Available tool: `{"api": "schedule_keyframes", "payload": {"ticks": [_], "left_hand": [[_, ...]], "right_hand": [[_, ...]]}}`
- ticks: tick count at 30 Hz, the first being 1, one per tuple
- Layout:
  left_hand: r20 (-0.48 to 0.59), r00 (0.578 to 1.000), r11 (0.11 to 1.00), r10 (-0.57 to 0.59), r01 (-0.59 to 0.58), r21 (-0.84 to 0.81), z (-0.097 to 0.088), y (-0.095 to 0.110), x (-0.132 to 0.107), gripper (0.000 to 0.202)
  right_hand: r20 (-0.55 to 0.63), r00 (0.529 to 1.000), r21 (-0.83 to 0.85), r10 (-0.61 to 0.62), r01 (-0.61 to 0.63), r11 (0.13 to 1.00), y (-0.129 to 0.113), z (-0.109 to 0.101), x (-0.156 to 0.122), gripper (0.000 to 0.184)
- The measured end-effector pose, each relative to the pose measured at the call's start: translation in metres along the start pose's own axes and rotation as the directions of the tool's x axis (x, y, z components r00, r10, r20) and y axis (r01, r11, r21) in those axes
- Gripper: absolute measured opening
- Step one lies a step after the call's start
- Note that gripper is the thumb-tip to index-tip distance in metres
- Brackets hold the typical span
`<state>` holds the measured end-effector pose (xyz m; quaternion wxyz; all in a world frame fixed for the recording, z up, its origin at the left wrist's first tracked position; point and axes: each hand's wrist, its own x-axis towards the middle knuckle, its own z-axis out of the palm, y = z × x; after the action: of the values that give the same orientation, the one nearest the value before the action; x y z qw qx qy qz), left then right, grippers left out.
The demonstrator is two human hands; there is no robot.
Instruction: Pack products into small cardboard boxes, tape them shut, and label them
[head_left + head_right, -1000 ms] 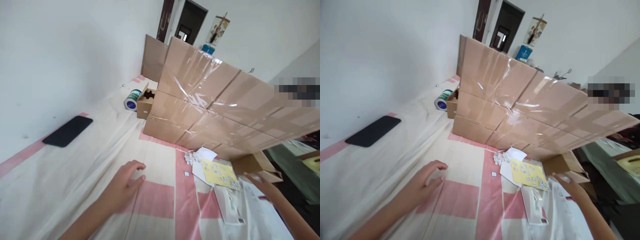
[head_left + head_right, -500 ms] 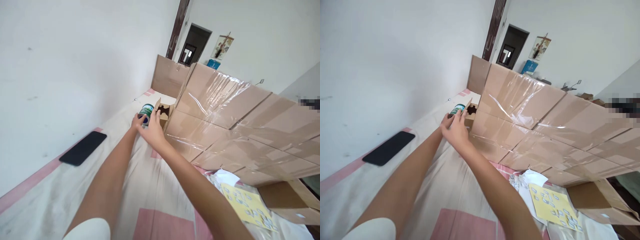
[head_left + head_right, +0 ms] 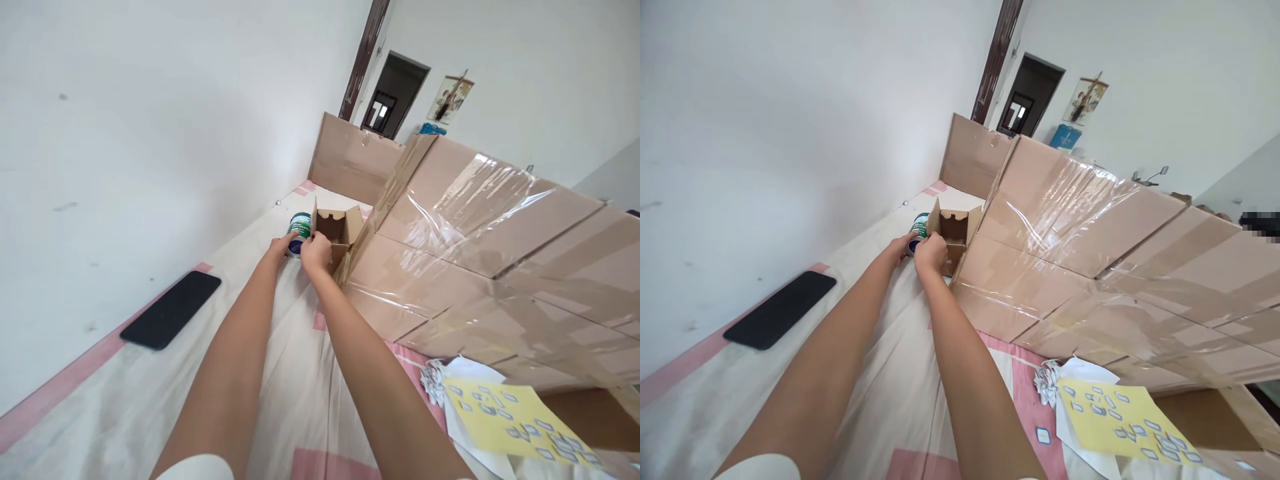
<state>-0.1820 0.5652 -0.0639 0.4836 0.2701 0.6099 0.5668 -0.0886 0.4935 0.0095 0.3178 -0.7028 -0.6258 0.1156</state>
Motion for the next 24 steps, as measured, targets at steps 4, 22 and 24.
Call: {"api": "schedule_keyframes", "payload": {"ticks": [4,22,24], "left_hand": [[0.069,0.997,0.998,-0.044,0.048,-0.051,-0.016,0.005,-0.018,0.035],[-0.008,0.996,0.96,0.092,-0.091,-0.264,-0.135,-0.061,-0.366,0.037],[-0.043,0.996,0.959,0.082,-0.091,-0.267,-0.121,-0.076,-0.415,0.048]], "right_hand": [[0.067,0.99,0.017,-0.122,0.121,0.993,0.013,-0.009,-0.008,0.028],[0.229,0.558,0.518,-0.798,0.624,0.585,0.063,-0.149,-0.192,0.013],[0.216,0.515,0.59,-0.829,0.608,0.532,0.09,-0.181,-0.214,0.011]]}}
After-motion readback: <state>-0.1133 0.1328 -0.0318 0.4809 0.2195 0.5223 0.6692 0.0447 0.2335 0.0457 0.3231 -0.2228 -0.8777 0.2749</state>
